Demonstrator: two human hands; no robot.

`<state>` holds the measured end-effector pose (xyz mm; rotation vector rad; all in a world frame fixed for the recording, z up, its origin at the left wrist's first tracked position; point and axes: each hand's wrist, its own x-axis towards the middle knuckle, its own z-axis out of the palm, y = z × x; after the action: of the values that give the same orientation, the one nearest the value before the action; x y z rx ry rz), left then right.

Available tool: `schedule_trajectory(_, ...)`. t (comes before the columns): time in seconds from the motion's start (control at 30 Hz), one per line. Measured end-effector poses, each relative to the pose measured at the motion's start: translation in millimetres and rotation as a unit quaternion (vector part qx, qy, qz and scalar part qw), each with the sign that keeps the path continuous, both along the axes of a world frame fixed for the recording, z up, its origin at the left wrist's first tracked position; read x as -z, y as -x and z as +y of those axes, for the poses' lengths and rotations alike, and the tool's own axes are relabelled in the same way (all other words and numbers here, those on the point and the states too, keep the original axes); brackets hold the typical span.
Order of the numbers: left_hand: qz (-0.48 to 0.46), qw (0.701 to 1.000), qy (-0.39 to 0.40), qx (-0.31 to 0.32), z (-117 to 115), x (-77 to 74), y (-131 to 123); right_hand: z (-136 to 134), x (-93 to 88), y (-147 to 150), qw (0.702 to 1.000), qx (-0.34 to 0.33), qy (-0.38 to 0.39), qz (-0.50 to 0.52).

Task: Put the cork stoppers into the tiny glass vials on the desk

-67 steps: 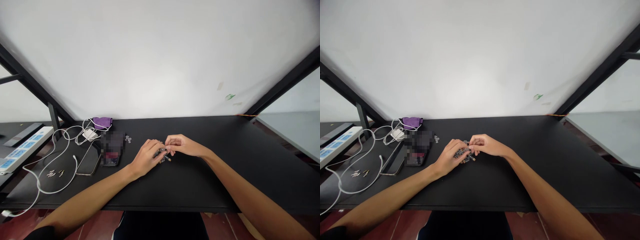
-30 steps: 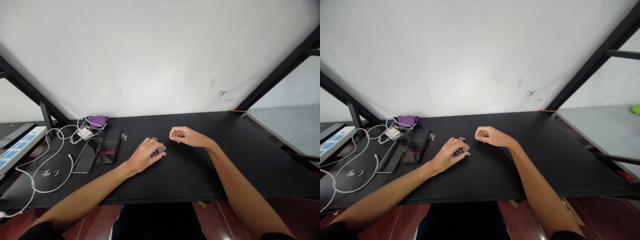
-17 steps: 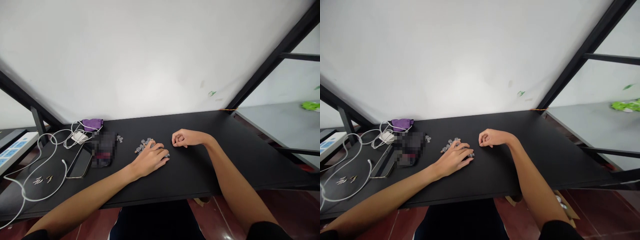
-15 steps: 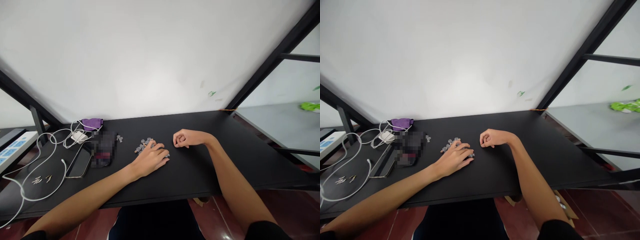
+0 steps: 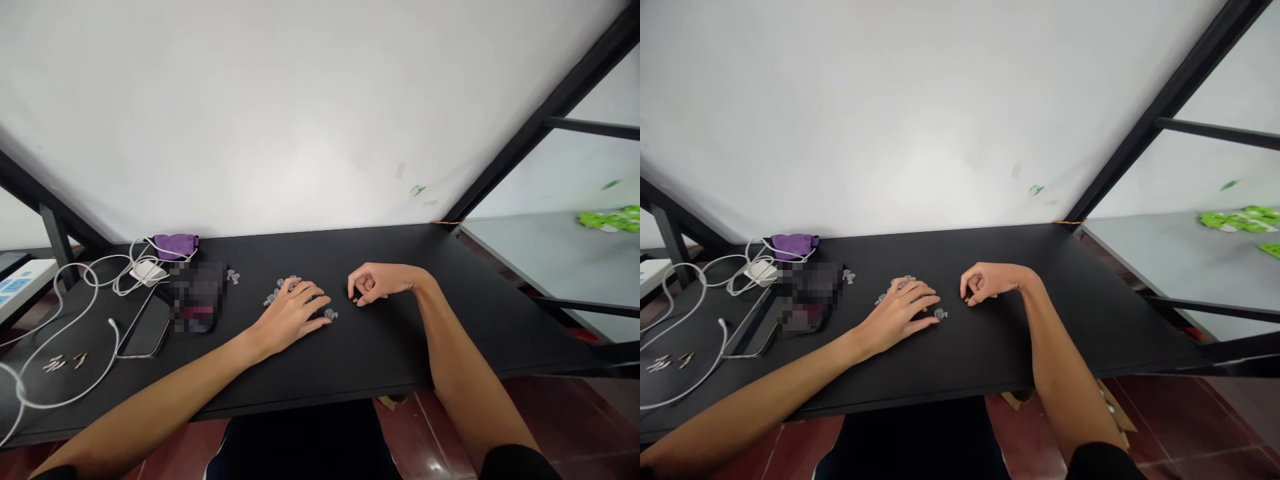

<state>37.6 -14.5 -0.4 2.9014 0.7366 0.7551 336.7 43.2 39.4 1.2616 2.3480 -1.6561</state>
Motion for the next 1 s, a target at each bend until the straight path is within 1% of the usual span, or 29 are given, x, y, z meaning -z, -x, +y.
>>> schedule_trajectory(0.1,0.008,0.999,0.016,-0.031,2.8,-3.3,12.5,-0.5,-1.1,2.9,1.000,0.011,-0.005,0.018)
schedule_trajectory(0.2,0.022,0.999,0.023,-0.040,8.1,-5.6,20.7,-0.9,-0.3,9.2,0.999,0.023,-0.023,0.027)
schedule_trajectory(0.33,0.042,0.998,0.024,-0.028,11.5,-6.6,22.2,-1.3,2.3,18.9,0.998,0.031,-0.041,0.037)
schedule_trajectory(0.53,0.044,0.999,0.030,-0.006,6.2,-7.8,18.8,-4.8,-0.5,29.9,0.996,0.048,-0.058,0.053)
schedule_trajectory(0.67,-0.014,0.999,0.038,-0.005,3.8,-5.7,14.9,-11.8,-5.2,42.0,0.993,0.056,-0.077,0.070)
schedule_trajectory(0.83,-0.104,0.994,0.032,-0.022,5.1,-1.7,8.9,-22.5,-10.1,63.1,0.993,0.020,-0.068,0.092)
schedule_trajectory(1.0,-0.146,0.988,0.038,-0.019,6.4,-1.5,7.4,-27.2,-11.1,71.9,0.993,-0.003,-0.067,0.102)
